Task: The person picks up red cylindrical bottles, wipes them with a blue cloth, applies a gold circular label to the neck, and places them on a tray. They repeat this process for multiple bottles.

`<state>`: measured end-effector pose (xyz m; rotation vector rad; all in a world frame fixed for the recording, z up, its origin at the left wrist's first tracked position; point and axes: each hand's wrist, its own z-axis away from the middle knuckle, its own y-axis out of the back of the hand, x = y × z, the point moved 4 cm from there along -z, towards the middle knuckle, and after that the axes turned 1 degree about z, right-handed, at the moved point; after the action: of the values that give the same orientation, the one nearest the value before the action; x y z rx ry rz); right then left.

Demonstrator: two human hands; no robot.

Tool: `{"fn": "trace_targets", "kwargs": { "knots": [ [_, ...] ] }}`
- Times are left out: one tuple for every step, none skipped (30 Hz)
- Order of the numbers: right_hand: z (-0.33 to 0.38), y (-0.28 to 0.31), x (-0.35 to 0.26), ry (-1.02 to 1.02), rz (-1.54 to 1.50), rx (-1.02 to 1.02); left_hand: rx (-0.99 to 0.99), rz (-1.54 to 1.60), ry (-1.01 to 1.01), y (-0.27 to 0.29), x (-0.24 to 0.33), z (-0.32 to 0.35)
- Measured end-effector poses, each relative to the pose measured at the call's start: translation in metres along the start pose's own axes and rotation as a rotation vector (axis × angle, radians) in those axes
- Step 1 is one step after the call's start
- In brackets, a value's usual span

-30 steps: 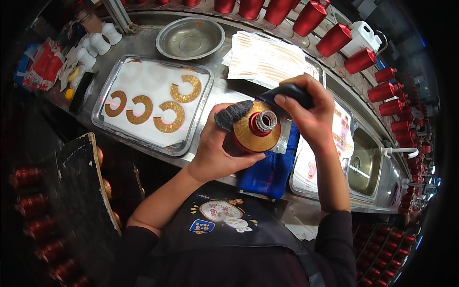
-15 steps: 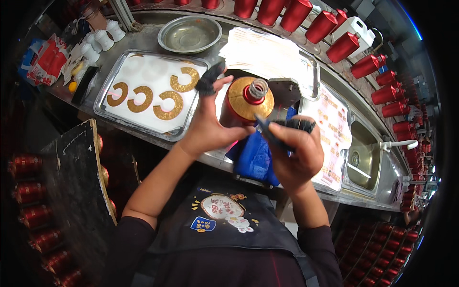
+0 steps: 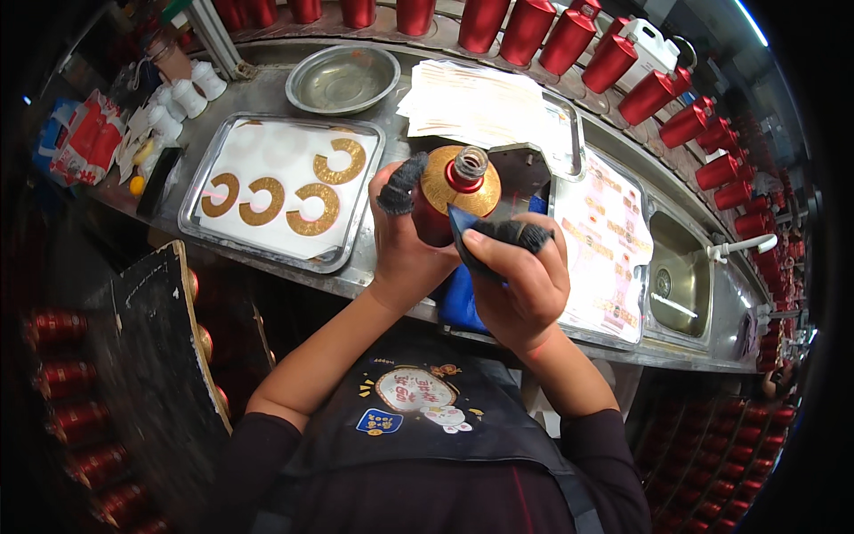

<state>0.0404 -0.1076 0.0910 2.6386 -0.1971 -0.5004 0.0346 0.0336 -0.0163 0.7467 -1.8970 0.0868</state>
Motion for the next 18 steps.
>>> {"fn": "trace_targets", "kwargs": {
  "knots": [
    [-0.001, -0.001, 0.006, -0.068, 0.037, -0.066, -0.015, 0.045, 0.028, 0.001, -0.004, -0.001],
    [-0.002, -0.002, 0.003, 0.028, -0.064, -0.132, -0.044, 0.103, 0.079, 0.001, -0.008, -0.002],
    [-0.003, -0.004, 0.003, 0.097, -0.155, -0.227, -0.069, 0.195, 0.112, 0.0, -0.011, -0.002],
    [-0.003, 0.002, 0.003, 0.117, -0.165, -0.127, -0.104, 0.118, 0.098, -0.001, -0.011, -0.002],
    [-0.005, 0.009, 0.008, 0.053, -0.066, -0.006, -0.139, 0.074, 0.072, -0.002, -0.01, -0.002],
    [-0.004, 0.01, 0.011, -0.038, -0.065, -0.026, -0.169, 0.03, 0.048, -0.004, -0.008, -0.002],
    [-0.003, 0.013, 0.018, -0.163, -0.052, -0.079, -0.225, 0.022, 0.078, -0.006, -0.006, -0.003],
    [0.0, 0.015, 0.016, -0.15, -0.156, -0.074, -0.205, 0.116, 0.149, -0.005, -0.004, -0.006],
    [0.006, 0.018, 0.02, -0.292, -0.332, -0.223, -0.156, 0.093, 0.111, -0.001, 0.003, -0.011],
    [0.013, 0.021, 0.028, -0.508, -0.403, -0.234, -0.109, 0.116, 0.115, 0.003, 0.009, -0.019],
    [0.02, 0.028, 0.034, -0.645, -0.498, -0.207, -0.064, 0.149, 0.099, 0.008, 0.017, -0.028],
    [0.033, 0.033, 0.046, -0.948, -0.743, -0.081, -0.045, 0.144, 0.11, 0.013, 0.024, -0.04],
    [0.041, 0.045, 0.055, -1.006, -0.663, -0.013, -0.035, 0.168, 0.123, 0.018, 0.031, -0.052],
    [0.049, 0.053, 0.065, -1.097, -0.744, 0.06, -0.025, 0.192, 0.135, 0.023, 0.039, -0.065],
    [0.059, 0.059, 0.073, -1.199, -0.778, 0.086, -0.061, 0.265, 0.185, 0.027, 0.047, -0.071],
    [0.069, 0.065, 0.08, -1.253, -0.766, 0.097, -0.156, 0.489, 0.238, 0.025, 0.056, -0.071],
    [0.08, 0.072, 0.085, -1.344, -0.703, 0.131, -0.25, 0.548, 0.298, 0.02, 0.063, -0.071],
    [0.092, 0.076, 0.085, -1.411, -0.594, 0.039, -0.316, 0.526, 0.46, 0.007, 0.064, -0.065]
  ]
}}
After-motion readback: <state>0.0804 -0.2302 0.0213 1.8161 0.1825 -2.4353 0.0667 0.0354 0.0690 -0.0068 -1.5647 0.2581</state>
